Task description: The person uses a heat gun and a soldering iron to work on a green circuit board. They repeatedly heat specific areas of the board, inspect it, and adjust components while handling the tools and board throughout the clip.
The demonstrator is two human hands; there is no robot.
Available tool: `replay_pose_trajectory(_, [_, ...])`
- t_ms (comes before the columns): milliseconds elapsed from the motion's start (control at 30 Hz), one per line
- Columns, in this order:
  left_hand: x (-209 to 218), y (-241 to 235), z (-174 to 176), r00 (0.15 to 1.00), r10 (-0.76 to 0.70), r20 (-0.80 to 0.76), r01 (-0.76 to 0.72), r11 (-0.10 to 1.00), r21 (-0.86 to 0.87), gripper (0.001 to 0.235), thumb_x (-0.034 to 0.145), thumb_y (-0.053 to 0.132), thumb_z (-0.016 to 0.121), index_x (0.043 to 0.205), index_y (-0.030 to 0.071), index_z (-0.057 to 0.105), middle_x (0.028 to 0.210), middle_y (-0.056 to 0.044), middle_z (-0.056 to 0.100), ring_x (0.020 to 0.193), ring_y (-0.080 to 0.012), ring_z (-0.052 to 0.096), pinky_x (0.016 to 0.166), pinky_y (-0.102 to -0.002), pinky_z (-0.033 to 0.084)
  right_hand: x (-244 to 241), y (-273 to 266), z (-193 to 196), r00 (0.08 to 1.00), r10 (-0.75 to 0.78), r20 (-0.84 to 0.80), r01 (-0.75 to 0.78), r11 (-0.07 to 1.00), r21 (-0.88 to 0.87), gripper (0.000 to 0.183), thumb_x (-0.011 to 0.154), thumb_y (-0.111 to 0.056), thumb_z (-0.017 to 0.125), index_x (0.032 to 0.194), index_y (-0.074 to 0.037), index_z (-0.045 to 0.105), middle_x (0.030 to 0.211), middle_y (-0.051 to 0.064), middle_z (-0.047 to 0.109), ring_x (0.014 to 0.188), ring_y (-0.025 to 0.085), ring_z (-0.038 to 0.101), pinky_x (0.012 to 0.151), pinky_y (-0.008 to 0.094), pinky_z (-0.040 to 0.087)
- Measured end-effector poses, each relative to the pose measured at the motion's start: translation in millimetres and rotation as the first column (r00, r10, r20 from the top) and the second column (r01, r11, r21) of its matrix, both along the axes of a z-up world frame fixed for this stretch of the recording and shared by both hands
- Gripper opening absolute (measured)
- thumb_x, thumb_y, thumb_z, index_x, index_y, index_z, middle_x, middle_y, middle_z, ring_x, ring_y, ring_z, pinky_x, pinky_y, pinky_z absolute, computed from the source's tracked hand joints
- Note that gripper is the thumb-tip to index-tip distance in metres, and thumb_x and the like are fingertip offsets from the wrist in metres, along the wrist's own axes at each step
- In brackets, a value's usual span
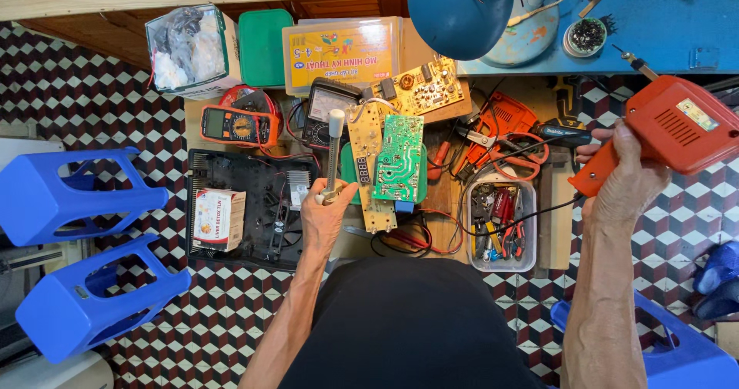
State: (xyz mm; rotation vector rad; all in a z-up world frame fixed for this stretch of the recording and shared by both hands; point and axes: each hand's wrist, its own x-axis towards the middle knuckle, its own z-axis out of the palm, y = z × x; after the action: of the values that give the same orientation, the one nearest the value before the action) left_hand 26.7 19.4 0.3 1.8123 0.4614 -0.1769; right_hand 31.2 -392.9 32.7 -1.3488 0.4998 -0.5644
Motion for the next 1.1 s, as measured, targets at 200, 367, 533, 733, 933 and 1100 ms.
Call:
replay_pose_trajectory(200, [-2.1, -5.7, -0.9, 0.998, 0.032, -0.050, -0.030, 0.999, 0.040, 0.024, 0.086, 0.025, 0.082, 0.095, 0.007, 0.068, 0.076, 0.004, 0.065, 0.070, -0.0041, 0.053, 0.061, -0.024, 0.046, 15.0, 4.3, -5.6, 1.000, -0.018, -0.022, 0.020, 0.997, 0.075, 0.028, 0.108, -0.013, 0.069, 0.130, 0.003, 0.063, 0.103, 0.013, 0.073, 0.077, 0.020, 0.072, 0.069, 0.031, 0.061])
replay_pose_trajectory(367, [-0.6, -15.8, -4.0, 0.986, 0.099, -0.133, -0.099, 0.995, 0.004, 0.025, 0.084, 0.024, 0.082, 0.095, 0.005, 0.070, 0.079, 0.002, 0.066, 0.072, -0.0066, 0.054, 0.063, -0.025, 0.044, 26.7, 1.1, -3.3, 0.988, -0.098, -0.117, 0.106, 0.992, 0.069, 0.025, 0.099, -0.016, 0.067, 0.117, 0.000, 0.064, 0.092, 0.010, 0.071, 0.067, 0.018, 0.069, 0.059, 0.032, 0.059])
replay_pose_trajectory(533, [2.2, -7.3, -25.4, 0.966, 0.163, -0.200, -0.179, 0.982, -0.066, 0.025, 0.084, 0.024, 0.083, 0.097, 0.006, 0.071, 0.074, 0.004, 0.055, 0.065, -0.0075, 0.044, 0.057, -0.026, 0.034, 36.9, -4.3, -10.5, 0.979, -0.131, -0.156, 0.136, 0.991, 0.019, 0.024, 0.096, -0.016, 0.068, 0.112, 0.001, 0.062, 0.085, 0.010, 0.068, 0.062, 0.018, 0.068, 0.055, 0.033, 0.058])
replay_pose_trajectory(733, [0.8, 0.5, -34.9, 0.949, 0.219, -0.228, -0.233, 0.972, -0.036, 0.028, 0.083, 0.026, 0.084, 0.098, 0.005, 0.072, 0.073, 0.003, 0.055, 0.063, -0.0081, 0.044, 0.056, -0.026, 0.035, 50.6, -12.5, -25.9, 0.970, -0.143, -0.197, 0.160, 0.985, 0.071, 0.023, 0.096, -0.018, 0.069, 0.105, 0.002, 0.065, 0.081, 0.010, 0.064, 0.059, 0.018, 0.065, 0.052, 0.032, 0.055])
replay_pose_trajectory(933, [3.9, 0.4, -35.0, 0.961, 0.207, -0.184, -0.211, 0.977, -0.005, 0.029, 0.082, 0.027, 0.084, 0.095, 0.004, 0.072, 0.073, 0.002, 0.057, 0.063, -0.0083, 0.049, 0.058, -0.025, 0.039, 59.1, -20.6, -36.6, 0.964, -0.139, -0.225, 0.172, 0.976, 0.133, 0.023, 0.094, -0.020, 0.069, 0.105, 0.000, 0.066, 0.079, 0.009, 0.065, 0.060, 0.017, 0.065, 0.052, 0.031, 0.056])
replay_pose_trajectory(1100, [7.7, -7.4, -25.3, 0.958, 0.190, -0.217, -0.194, 0.981, 0.000, 0.029, 0.083, 0.028, 0.083, 0.097, 0.004, 0.074, 0.074, 0.001, 0.057, 0.065, -0.0092, 0.047, 0.058, -0.026, 0.038, 59.1, -22.1, -38.0, 0.967, -0.142, -0.210, 0.174, 0.974, 0.143, 0.024, 0.093, -0.019, 0.071, 0.104, 0.002, 0.067, 0.080, 0.010, 0.066, 0.060, 0.017, 0.065, 0.053, 0.031, 0.056])
